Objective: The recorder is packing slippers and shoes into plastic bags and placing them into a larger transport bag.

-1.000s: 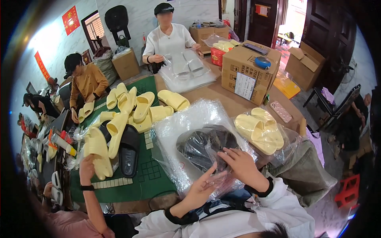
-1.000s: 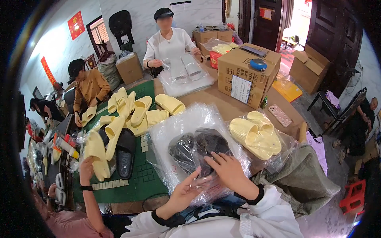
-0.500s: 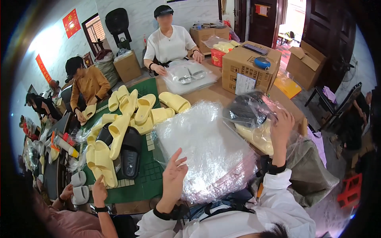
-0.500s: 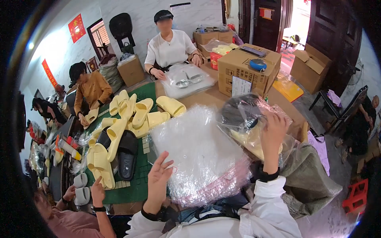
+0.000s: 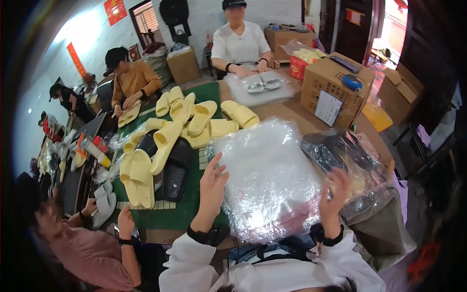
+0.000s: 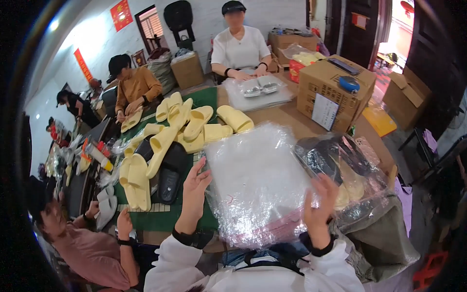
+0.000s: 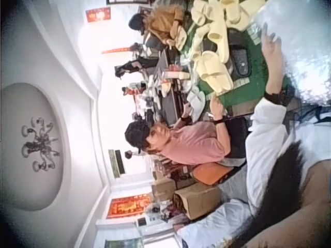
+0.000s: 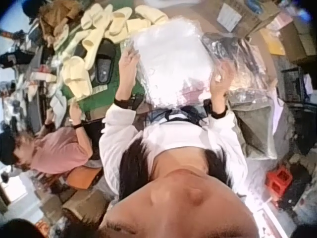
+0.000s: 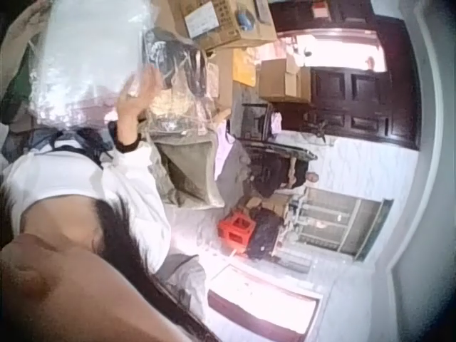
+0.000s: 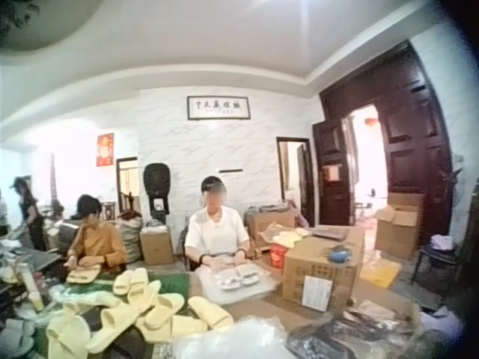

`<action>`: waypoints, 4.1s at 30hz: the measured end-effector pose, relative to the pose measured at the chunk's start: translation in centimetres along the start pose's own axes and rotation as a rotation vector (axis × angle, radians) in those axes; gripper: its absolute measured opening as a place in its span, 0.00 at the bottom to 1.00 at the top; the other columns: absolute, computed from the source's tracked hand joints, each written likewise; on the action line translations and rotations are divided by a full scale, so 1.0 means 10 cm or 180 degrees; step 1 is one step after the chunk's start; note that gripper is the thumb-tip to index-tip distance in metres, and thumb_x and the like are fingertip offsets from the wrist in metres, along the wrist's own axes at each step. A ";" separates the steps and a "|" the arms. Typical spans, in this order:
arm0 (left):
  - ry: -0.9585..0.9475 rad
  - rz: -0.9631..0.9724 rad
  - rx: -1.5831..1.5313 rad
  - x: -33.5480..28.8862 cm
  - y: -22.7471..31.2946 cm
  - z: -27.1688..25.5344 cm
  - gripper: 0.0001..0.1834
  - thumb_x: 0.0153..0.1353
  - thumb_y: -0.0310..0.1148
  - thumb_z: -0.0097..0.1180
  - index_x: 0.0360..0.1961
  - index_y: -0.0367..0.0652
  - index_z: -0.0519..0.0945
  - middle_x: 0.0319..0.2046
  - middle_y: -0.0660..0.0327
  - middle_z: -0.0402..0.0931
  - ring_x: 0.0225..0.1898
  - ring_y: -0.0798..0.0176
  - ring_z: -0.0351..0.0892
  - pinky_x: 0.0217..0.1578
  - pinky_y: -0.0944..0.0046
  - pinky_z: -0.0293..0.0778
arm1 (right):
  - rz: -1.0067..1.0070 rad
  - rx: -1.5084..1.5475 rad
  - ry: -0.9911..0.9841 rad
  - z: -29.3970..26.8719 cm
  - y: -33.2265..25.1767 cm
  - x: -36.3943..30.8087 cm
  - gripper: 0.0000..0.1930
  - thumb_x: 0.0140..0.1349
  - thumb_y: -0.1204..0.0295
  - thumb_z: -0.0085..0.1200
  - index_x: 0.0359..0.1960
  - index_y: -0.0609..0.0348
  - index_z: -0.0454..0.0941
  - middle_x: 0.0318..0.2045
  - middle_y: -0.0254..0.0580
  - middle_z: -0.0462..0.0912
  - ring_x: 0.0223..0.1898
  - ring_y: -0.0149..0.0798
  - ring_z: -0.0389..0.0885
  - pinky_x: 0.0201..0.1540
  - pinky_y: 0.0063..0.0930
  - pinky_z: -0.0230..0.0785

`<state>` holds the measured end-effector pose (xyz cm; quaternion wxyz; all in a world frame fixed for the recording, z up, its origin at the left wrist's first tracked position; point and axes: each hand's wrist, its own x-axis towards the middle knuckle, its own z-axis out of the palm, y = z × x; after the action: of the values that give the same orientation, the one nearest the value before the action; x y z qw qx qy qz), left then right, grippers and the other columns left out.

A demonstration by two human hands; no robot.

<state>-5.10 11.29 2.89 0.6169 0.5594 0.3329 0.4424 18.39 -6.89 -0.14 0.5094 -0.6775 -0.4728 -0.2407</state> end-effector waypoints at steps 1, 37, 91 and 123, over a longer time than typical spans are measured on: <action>0.0029 -0.0003 -0.0002 0.04 0.00 -0.03 0.30 0.55 0.17 0.49 0.62 0.38 0.64 0.55 0.58 0.66 0.52 0.65 0.67 0.51 0.70 0.64 | 0.0060 0.0176 -0.0602 0.07 -0.11 -0.10 0.18 0.53 0.76 0.54 0.47 0.56 0.75 0.52 0.51 0.71 0.50 0.50 0.70 0.50 0.40 0.63; 0.1723 0.2040 0.3255 -0.32 0.56 -0.25 0.23 0.64 0.42 0.50 0.53 0.35 0.72 0.49 0.47 0.73 0.43 0.44 0.77 0.44 0.54 0.73 | -0.0695 0.0350 -0.4274 0.70 -0.24 -0.90 0.33 0.56 0.57 0.54 0.60 0.62 0.59 0.54 0.60 0.65 0.55 0.53 0.67 0.56 0.43 0.60; -0.2686 0.1915 0.4044 -0.78 -0.99 0.30 0.24 0.53 0.35 0.56 0.55 0.54 0.74 0.57 0.45 0.63 0.54 0.37 0.62 0.52 0.44 0.62 | 0.0950 -0.0599 -0.2599 0.87 -0.21 0.07 0.33 0.58 0.57 0.50 0.66 0.49 0.58 0.42 0.58 0.75 0.48 0.57 0.70 0.52 0.43 0.63; -0.3281 0.2443 0.4275 -0.78 -0.82 0.49 0.24 0.54 0.39 0.55 0.46 0.29 0.74 0.50 0.35 0.69 0.47 0.34 0.70 0.48 0.45 0.68 | 0.0317 -0.2238 -0.2859 2.24 0.41 0.06 0.26 0.55 0.57 0.53 0.50 0.66 0.72 0.36 0.59 0.76 0.38 0.50 0.76 0.33 0.46 0.67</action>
<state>-2.25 2.31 -5.06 0.0468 0.9985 -0.0038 0.0275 18.80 13.80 -9.73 0.0132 -0.8635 -0.5020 -0.0477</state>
